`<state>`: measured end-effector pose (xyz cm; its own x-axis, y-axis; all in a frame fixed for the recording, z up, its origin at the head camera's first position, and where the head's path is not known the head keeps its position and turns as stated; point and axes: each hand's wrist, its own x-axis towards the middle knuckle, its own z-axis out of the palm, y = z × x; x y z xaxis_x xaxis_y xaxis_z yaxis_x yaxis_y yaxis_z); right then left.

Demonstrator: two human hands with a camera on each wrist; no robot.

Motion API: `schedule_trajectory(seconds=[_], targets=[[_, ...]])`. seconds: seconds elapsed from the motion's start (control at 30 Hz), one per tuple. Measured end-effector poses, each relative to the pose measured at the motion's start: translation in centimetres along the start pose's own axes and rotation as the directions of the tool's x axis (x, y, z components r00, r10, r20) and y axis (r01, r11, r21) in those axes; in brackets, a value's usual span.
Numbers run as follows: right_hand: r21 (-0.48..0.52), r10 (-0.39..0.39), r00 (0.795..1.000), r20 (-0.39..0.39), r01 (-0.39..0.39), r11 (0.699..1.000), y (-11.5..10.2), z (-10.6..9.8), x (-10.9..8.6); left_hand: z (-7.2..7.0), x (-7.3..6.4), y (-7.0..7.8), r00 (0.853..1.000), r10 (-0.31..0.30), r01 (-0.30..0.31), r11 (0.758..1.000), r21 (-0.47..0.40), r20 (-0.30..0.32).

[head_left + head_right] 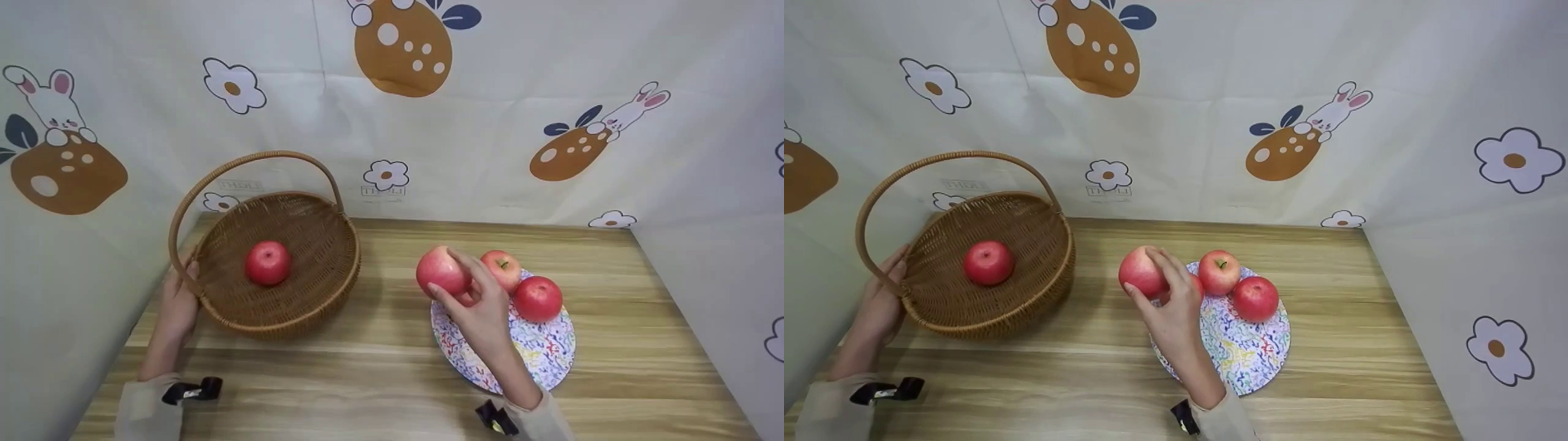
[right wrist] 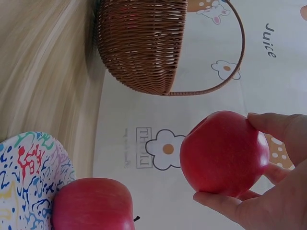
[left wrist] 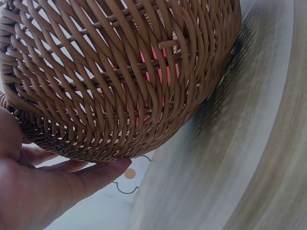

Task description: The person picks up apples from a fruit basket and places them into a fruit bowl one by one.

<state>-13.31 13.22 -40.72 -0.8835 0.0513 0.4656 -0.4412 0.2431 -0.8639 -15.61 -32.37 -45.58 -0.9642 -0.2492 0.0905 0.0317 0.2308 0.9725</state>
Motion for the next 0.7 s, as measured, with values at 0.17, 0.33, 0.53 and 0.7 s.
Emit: schedule_trajectory(seconds=[0.17, 0.33, 0.53, 0.7], targets=[[-0.022, 0.008, 1.0, -0.005, -0.009, 1.0, 0.1, -0.4, -0.1, -0.1, -0.2, 0.1, 1.0, -0.008, 0.008, 1.0, 0.008, 0.027], [-0.036, 0.025, 1.0, -0.008, -0.025, 0.999, 0.2, -0.7, -0.2, -0.2, -0.3, 0.2, 0.999, -0.006, 0.004, 1.0, 0.022, 0.052], [-0.061, 0.052, 0.999, -0.013, -0.052, 0.997, 0.3, -1.0, -0.3, -0.2, -0.3, 0.1, 0.998, 0.002, -0.002, 1.0, 0.001, 0.056], [-0.057, 0.06, 0.998, -0.011, -0.06, 0.997, 0.2, -1.3, -0.5, -0.3, -0.3, -0.1, 0.999, 0.005, -0.004, 1.0, -0.014, 0.053]])
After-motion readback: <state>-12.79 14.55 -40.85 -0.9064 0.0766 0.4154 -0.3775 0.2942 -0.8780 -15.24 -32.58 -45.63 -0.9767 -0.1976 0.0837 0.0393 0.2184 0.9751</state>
